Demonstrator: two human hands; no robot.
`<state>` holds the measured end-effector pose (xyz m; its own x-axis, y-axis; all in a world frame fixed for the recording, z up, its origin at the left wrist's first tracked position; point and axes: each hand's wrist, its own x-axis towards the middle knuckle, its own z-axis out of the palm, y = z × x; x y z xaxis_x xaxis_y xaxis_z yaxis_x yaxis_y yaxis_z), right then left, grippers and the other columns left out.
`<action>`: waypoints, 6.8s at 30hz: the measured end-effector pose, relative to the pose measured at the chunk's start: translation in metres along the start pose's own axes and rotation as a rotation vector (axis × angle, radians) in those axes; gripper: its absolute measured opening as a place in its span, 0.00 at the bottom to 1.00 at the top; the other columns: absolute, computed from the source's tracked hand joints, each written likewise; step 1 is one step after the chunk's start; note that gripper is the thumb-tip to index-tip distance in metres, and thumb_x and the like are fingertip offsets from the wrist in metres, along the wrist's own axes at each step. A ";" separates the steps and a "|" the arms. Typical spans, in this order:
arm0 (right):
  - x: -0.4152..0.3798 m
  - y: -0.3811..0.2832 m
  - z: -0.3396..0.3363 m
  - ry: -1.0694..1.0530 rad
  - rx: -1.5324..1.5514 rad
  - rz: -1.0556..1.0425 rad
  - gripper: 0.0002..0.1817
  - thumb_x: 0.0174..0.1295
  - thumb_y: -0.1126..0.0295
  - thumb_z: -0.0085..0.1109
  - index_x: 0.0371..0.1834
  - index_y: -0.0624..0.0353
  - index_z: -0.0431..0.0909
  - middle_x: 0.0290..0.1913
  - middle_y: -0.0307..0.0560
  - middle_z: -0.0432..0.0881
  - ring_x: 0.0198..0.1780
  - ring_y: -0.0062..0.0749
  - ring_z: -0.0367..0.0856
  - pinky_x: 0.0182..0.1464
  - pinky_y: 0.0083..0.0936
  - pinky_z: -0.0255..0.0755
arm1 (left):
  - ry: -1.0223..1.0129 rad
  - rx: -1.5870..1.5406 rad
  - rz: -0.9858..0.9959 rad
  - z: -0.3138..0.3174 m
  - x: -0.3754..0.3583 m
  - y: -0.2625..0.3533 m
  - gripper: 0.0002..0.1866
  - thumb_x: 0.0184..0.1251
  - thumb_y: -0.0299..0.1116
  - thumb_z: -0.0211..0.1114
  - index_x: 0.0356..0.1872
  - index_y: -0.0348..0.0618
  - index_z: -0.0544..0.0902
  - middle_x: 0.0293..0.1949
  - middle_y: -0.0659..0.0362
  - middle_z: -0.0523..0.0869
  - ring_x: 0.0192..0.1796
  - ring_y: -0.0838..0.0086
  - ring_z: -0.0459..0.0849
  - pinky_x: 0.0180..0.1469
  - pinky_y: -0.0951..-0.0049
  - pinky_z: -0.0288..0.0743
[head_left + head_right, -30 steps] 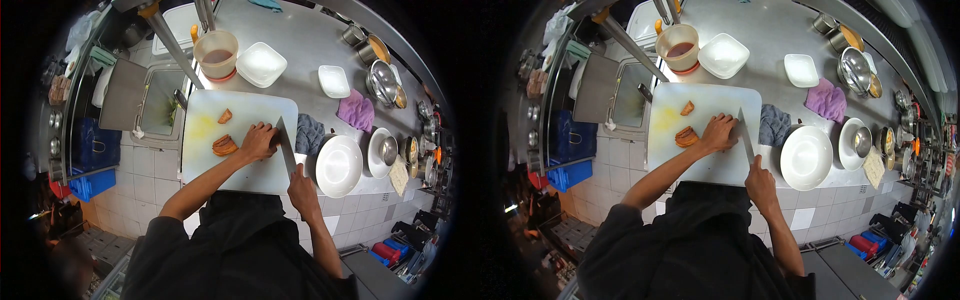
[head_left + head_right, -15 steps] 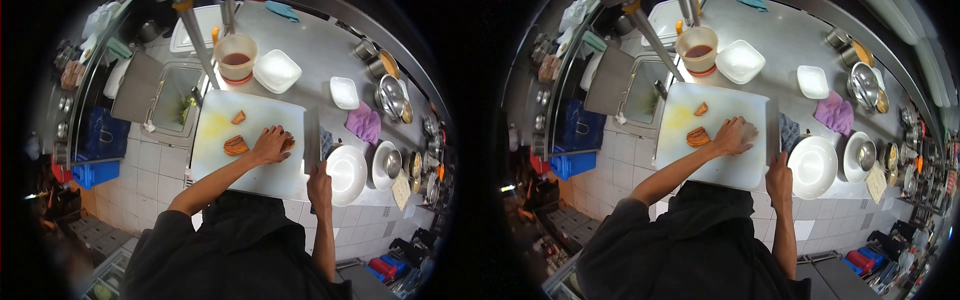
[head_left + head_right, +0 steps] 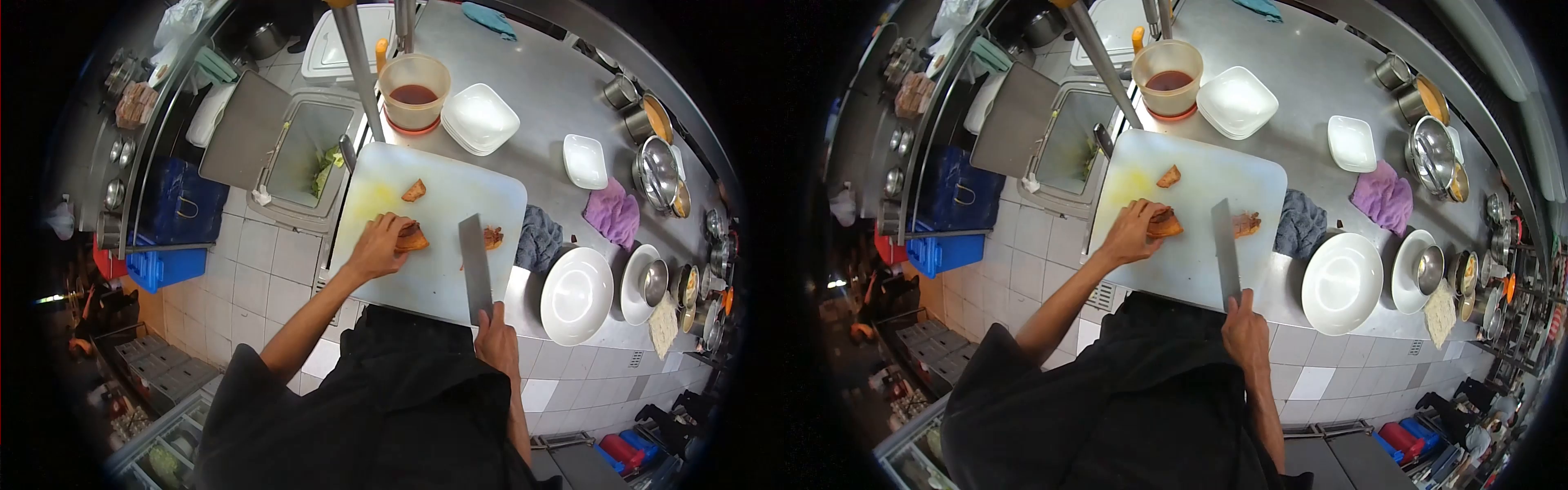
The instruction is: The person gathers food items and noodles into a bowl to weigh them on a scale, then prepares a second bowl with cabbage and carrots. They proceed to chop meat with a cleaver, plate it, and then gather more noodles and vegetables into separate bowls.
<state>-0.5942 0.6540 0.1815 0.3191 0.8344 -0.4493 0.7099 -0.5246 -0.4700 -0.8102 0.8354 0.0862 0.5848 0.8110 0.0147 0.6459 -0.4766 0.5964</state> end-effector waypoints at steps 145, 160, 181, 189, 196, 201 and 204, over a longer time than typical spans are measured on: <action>0.058 -0.035 0.067 0.044 0.045 -0.231 0.14 0.69 0.67 0.47 0.48 0.68 0.63 0.22 0.73 0.77 0.27 0.71 0.77 0.30 0.57 0.70 | 0.301 -0.492 0.240 -0.037 0.092 0.040 0.09 0.69 0.33 0.60 0.46 0.43 0.76 0.41 0.55 0.79 0.41 0.64 0.81 0.44 0.64 0.75; 0.097 0.008 -0.031 0.285 -0.336 -0.347 0.09 0.70 0.65 0.50 0.46 0.56 0.67 0.21 0.61 0.79 0.25 0.57 0.81 0.25 0.48 0.72 | -0.015 -0.124 -0.168 0.019 0.001 0.023 0.38 0.51 0.54 0.72 0.59 0.41 0.71 0.50 0.45 0.74 0.48 0.49 0.78 0.47 0.52 0.74; 0.214 0.007 -0.032 0.227 -0.312 -0.997 0.27 0.55 0.53 0.67 0.55 0.52 0.74 0.46 0.51 0.80 0.50 0.45 0.78 0.54 0.41 0.66 | -0.017 0.027 -0.047 0.026 -0.010 0.032 0.40 0.39 0.43 0.82 0.57 0.45 0.73 0.51 0.51 0.73 0.54 0.54 0.73 0.55 0.57 0.67; 0.173 -0.032 0.030 -0.207 -0.762 -0.889 0.36 0.43 0.54 0.76 0.57 0.54 0.76 0.50 0.46 0.80 0.56 0.38 0.76 0.63 0.41 0.57 | -0.025 -0.058 -0.115 0.036 -0.013 0.035 0.36 0.43 0.38 0.79 0.55 0.38 0.73 0.49 0.50 0.74 0.53 0.55 0.75 0.56 0.60 0.70; 0.170 -0.011 -0.011 -0.053 -0.426 -0.848 0.38 0.38 0.64 0.77 0.59 0.53 0.74 0.54 0.49 0.76 0.58 0.40 0.74 0.62 0.41 0.61 | 0.072 0.095 -0.146 0.025 -0.006 0.064 0.40 0.42 0.41 0.80 0.58 0.38 0.72 0.49 0.52 0.75 0.55 0.57 0.73 0.54 0.59 0.67; 0.183 0.034 -0.048 -0.132 -0.358 -0.687 0.39 0.39 0.73 0.77 0.61 0.51 0.72 0.56 0.51 0.74 0.59 0.48 0.75 0.58 0.41 0.70 | 0.099 0.091 0.150 0.050 0.034 0.083 0.39 0.42 0.45 0.78 0.57 0.38 0.74 0.48 0.53 0.75 0.55 0.60 0.73 0.54 0.57 0.65; 0.185 0.043 -0.035 -0.115 -0.285 -0.746 0.38 0.39 0.76 0.76 0.60 0.52 0.73 0.57 0.49 0.73 0.57 0.49 0.76 0.57 0.39 0.73 | -0.140 0.175 0.092 0.065 0.056 0.082 0.38 0.42 0.42 0.78 0.58 0.40 0.75 0.49 0.53 0.77 0.56 0.60 0.73 0.57 0.59 0.64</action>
<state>-0.4832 0.7921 0.1045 -0.3579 0.9169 -0.1765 0.8481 0.2401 -0.4723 -0.6927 0.8196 0.0841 0.6996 0.7123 -0.0567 0.6551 -0.6077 0.4490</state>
